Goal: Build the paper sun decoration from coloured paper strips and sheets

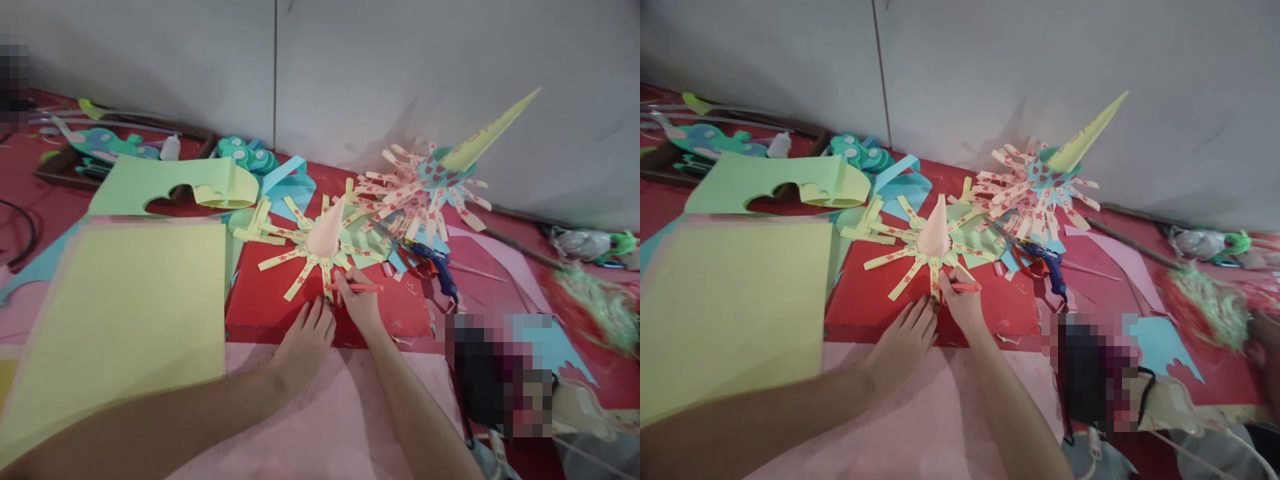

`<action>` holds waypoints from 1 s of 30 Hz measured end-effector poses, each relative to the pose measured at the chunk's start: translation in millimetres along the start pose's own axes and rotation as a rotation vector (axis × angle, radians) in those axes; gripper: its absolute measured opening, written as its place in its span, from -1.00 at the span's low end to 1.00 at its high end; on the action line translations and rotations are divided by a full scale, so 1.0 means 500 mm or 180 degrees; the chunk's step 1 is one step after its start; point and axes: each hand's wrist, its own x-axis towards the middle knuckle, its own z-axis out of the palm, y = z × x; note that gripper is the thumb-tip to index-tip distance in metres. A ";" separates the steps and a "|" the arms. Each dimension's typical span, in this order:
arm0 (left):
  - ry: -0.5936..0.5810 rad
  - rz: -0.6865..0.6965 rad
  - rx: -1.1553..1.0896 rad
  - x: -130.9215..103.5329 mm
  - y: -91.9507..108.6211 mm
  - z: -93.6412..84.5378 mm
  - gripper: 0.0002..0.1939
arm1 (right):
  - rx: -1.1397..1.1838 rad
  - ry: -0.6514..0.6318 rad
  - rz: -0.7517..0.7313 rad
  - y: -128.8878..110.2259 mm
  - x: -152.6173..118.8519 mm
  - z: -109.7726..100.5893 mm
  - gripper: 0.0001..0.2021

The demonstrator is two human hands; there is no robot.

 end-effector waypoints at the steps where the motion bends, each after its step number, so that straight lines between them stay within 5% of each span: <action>1: 0.0000 0.0010 -0.0007 0.000 0.000 0.000 -0.59 | 0.0011 -0.0020 0.0008 -0.001 0.000 0.000 -0.64; 30: -0.0114 -0.0070 -0.0253 -0.001 0.000 0.003 -0.59 | -0.0122 -0.0021 -0.0081 -0.001 0.000 -0.001 -0.64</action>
